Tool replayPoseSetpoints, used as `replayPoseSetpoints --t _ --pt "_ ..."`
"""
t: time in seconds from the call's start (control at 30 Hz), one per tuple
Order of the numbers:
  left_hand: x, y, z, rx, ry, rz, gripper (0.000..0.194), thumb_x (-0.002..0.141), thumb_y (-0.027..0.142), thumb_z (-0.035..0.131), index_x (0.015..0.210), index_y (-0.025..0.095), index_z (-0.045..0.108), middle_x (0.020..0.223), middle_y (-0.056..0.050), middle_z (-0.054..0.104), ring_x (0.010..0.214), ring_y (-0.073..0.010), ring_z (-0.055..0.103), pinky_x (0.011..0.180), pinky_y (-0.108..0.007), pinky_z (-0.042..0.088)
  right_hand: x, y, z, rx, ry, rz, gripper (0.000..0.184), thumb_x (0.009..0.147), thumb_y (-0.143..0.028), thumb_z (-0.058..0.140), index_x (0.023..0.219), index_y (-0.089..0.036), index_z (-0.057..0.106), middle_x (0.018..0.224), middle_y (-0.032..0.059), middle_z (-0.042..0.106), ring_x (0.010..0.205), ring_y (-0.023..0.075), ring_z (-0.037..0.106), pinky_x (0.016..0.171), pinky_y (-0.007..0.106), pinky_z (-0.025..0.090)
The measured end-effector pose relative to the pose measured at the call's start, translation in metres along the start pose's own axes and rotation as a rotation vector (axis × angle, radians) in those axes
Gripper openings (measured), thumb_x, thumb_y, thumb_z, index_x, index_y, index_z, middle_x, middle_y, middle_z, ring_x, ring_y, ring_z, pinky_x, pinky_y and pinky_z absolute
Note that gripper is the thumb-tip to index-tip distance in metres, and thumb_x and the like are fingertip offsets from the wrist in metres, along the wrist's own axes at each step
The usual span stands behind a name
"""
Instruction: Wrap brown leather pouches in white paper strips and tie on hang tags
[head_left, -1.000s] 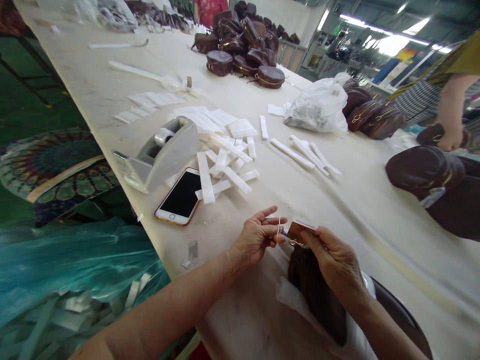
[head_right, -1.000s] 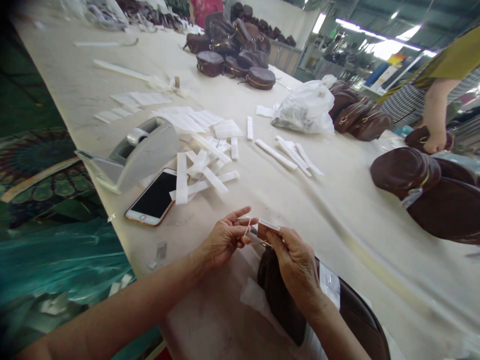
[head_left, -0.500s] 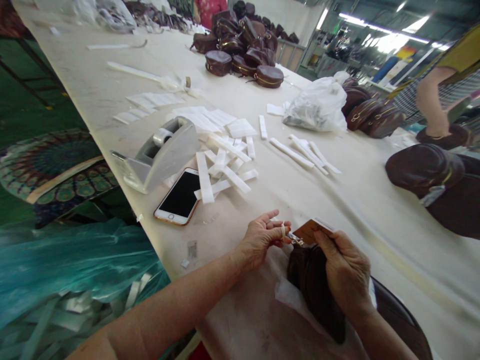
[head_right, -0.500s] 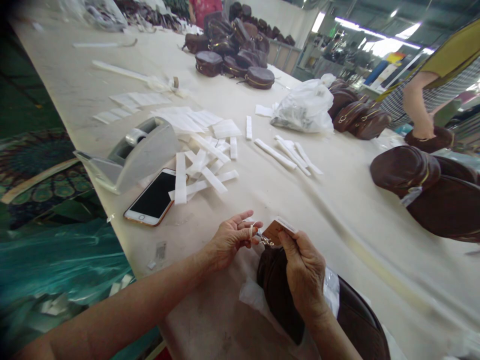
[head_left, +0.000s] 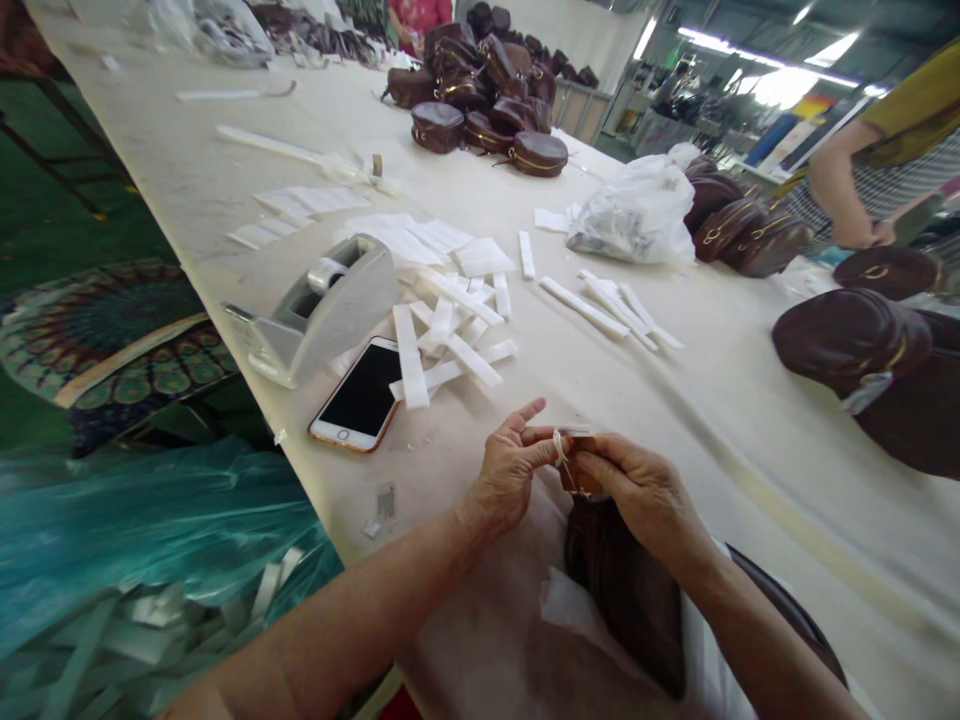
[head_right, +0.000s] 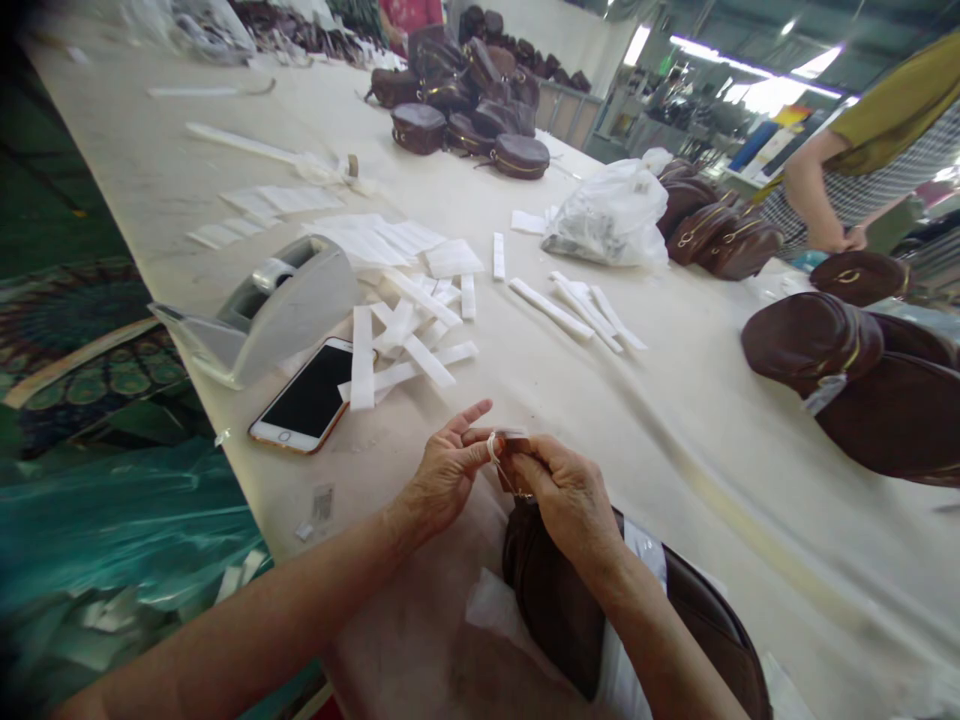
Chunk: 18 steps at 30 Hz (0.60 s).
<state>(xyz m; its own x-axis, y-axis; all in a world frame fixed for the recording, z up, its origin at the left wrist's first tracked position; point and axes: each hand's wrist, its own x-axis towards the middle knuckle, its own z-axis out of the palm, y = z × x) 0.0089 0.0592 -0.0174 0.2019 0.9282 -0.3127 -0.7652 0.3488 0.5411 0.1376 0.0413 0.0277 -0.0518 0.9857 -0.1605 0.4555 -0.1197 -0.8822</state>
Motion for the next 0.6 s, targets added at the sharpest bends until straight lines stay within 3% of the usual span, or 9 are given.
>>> replayPoseSetpoints --t 0.13,0.27,0.33,0.43,0.5,0.6 --pt "0.003 0.004 -0.002 0.058 0.024 0.048 0.087 0.046 0.018 0.085 0.122 0.006 0.043 0.072 -0.003 0.068 0.065 -0.0144 0.061 0.073 -0.027 0.046 0.004 -0.001 0.001 -0.183 -0.058 -0.044 0.026 0.08 -0.041 0.051 0.076 -0.019 0.064 0.064 -0.0005 0.061 0.058 0.0124 0.053 0.058 0.025 0.043" --pt "0.001 0.01 -0.001 0.168 0.005 0.1 0.078 0.052 0.017 0.081 0.12 0.008 0.045 0.067 0.001 0.064 0.056 -0.0117 0.056 0.058 -0.023 0.045 0.001 0.0 0.007 -0.355 0.041 -0.049 0.016 0.074 -0.037 0.057 0.076 -0.021 0.056 0.059 -0.0042 0.057 0.053 0.0115 0.05 0.053 0.023 0.038" --pt "-0.001 0.013 0.0 0.217 -0.023 0.109 0.074 0.054 0.018 0.079 0.119 0.01 0.046 0.064 0.003 0.061 0.053 -0.0108 0.054 0.051 -0.021 0.043 -0.001 0.002 0.009 -0.358 0.096 -0.044 0.028 0.071 -0.04 0.061 0.091 -0.022 0.054 0.06 -0.0054 0.057 0.052 0.0121 0.051 0.053 0.024 0.039" --pt "-0.003 0.014 0.001 0.283 -0.05 0.143 0.062 0.056 0.017 0.078 0.112 0.011 0.051 0.067 0.001 0.063 0.058 -0.0115 0.058 0.06 -0.023 0.047 0.0 0.005 0.007 -0.251 0.148 -0.024 0.046 0.078 -0.051 0.052 0.112 -0.02 0.048 0.063 -0.0038 0.057 0.056 0.0145 0.054 0.059 0.028 0.043" --pt "-0.002 0.015 -0.001 0.304 -0.049 0.164 0.053 0.057 0.014 0.077 0.105 0.012 0.055 0.068 0.0 0.064 0.062 -0.0118 0.06 0.066 -0.024 0.048 0.0 0.007 0.001 -0.202 0.199 0.007 0.05 0.081 -0.055 0.044 0.115 -0.018 0.048 0.068 -0.0007 0.059 0.063 0.0167 0.057 0.063 0.031 0.044" --pt "0.002 0.018 -0.003 0.222 -0.012 0.177 0.048 0.053 0.009 0.078 0.096 0.011 0.057 0.063 0.001 0.063 0.059 -0.0102 0.058 0.062 -0.021 0.046 -0.003 0.009 -0.013 -0.185 0.165 0.022 0.054 0.073 -0.051 0.055 0.116 -0.018 0.051 0.089 0.0059 0.065 0.086 0.0214 0.06 0.081 0.038 0.044"
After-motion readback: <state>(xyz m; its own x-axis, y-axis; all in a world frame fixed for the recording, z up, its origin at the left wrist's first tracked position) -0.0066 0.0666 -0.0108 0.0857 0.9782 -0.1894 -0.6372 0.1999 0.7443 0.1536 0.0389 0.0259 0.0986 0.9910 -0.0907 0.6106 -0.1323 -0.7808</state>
